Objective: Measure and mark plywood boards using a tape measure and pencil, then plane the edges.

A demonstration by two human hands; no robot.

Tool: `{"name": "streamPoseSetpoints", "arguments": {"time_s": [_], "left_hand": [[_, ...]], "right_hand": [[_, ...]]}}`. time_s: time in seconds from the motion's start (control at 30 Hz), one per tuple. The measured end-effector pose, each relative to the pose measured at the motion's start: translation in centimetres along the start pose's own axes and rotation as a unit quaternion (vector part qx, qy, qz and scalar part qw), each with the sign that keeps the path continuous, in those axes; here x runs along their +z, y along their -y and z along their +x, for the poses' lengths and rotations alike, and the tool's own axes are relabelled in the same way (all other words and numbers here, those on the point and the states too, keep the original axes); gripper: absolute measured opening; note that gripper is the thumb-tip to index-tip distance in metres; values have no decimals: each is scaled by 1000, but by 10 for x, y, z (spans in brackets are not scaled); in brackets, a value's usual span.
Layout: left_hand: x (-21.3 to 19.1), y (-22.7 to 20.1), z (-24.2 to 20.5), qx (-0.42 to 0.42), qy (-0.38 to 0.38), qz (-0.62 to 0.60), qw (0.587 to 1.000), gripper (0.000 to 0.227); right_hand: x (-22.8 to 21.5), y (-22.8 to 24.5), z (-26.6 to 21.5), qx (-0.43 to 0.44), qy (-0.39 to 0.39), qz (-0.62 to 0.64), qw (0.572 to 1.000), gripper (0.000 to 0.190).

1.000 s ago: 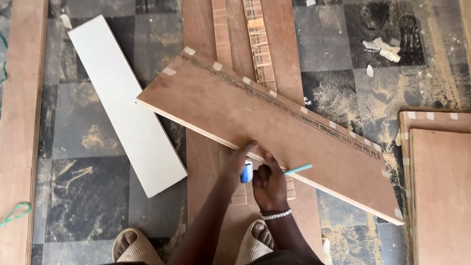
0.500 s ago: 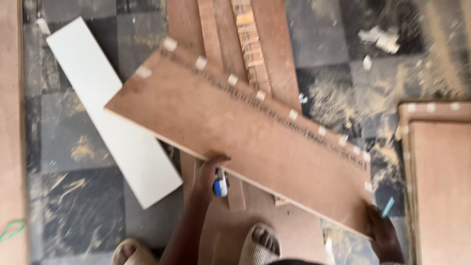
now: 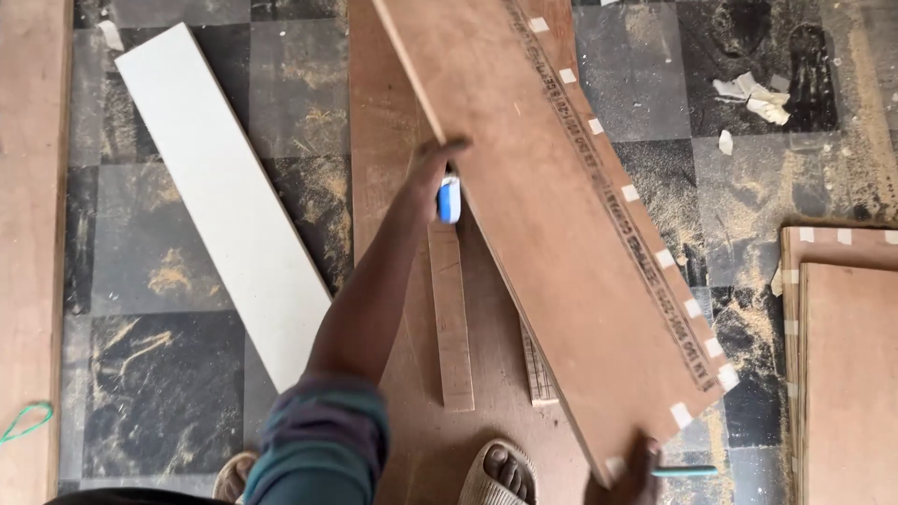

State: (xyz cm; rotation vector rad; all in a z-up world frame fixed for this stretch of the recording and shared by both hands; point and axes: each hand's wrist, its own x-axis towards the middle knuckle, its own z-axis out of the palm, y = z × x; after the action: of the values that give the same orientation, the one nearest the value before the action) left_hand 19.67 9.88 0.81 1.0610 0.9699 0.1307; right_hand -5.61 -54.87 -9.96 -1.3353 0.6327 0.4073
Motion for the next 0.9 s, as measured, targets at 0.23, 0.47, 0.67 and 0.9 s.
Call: {"name": "streamPoseSetpoints", "arguments": {"time_s": [0.23, 0.47, 0.67, 0.9], "left_hand": [[9, -26, 88, 28, -22, 98, 995, 61], [-40, -18, 89, -21, -42, 281, 959, 48], [-89, 40, 16, -7, -5, 194, 981, 55], [-97, 93, -148, -37, -8, 234, 971, 51]], "right_hand": [[250, 106, -58, -2, -76, 22, 997, 49], [297, 111, -78, 85, 57, -44, 994, 24], [356, 93, -45, 15, 285, -97, 953, 22], [372, 116, -35, 140, 279, -178, 933, 28]]}}
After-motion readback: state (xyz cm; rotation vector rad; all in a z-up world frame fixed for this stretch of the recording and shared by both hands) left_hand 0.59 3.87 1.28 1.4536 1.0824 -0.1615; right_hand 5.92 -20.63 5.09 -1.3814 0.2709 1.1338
